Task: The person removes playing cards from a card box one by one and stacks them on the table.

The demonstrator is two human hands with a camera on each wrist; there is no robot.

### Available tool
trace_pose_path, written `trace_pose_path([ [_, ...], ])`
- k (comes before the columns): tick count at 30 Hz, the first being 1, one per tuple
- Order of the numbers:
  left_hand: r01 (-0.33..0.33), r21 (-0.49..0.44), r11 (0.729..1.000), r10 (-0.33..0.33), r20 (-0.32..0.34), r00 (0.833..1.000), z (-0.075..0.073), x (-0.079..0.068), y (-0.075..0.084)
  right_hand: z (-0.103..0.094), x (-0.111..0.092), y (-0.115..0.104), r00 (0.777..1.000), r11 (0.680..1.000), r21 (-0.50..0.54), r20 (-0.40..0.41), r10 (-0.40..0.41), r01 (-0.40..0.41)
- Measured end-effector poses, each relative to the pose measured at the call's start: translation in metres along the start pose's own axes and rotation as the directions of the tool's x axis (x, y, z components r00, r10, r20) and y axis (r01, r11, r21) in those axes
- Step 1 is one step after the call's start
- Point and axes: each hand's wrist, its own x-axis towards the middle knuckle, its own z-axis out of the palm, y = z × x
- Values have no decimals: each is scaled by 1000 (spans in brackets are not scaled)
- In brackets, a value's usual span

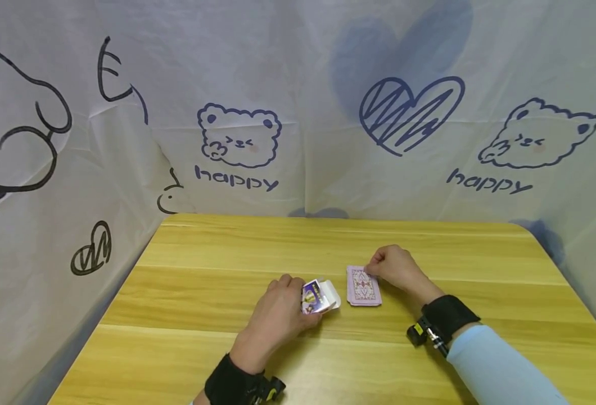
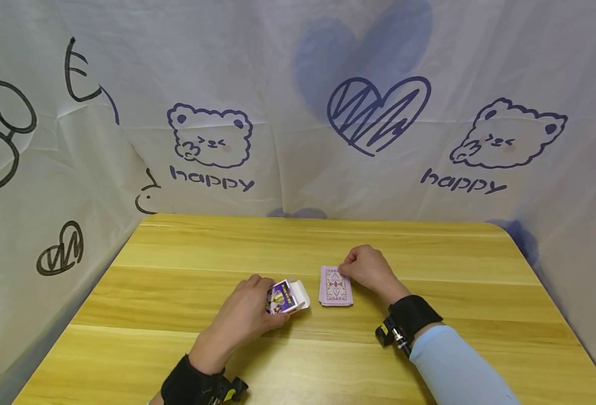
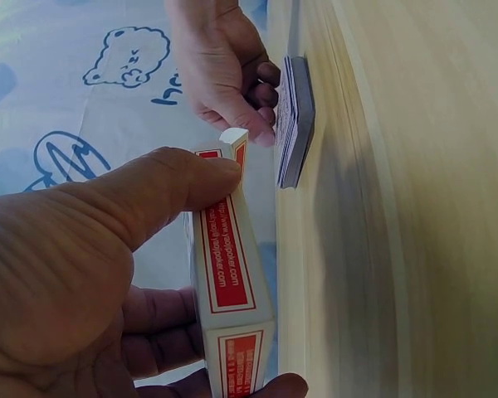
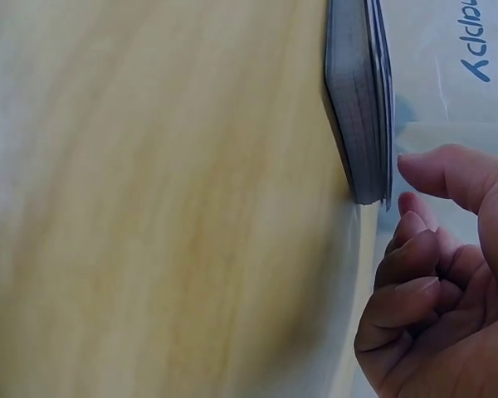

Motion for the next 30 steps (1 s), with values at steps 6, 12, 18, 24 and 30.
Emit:
trace_pose_path([
  [6, -4, -7, 1000, 4, -10, 1000, 0, 0, 0, -4, -2, 1, 999, 999, 39, -32, 21, -20],
  [12, -1, -7, 1000, 1, -10, 1000, 1, 0, 0, -8, -13, -9, 995, 996, 86, -104, 6, 3],
  [18, -13, -10, 1000, 13, -7, 1000, 3, 0, -1, 0, -38, -32, 984, 979, 185, -170, -51, 82],
  [24, -53, -4, 999, 53, -19, 998, 4, 0, -1, 23, -64, -59, 987, 920, 372, -146, -74, 124],
  [30, -91, 8, 996, 91, -25, 995, 4, -1, -1, 43, -75, -73, 993, 907, 407, -92, -79, 110],
])
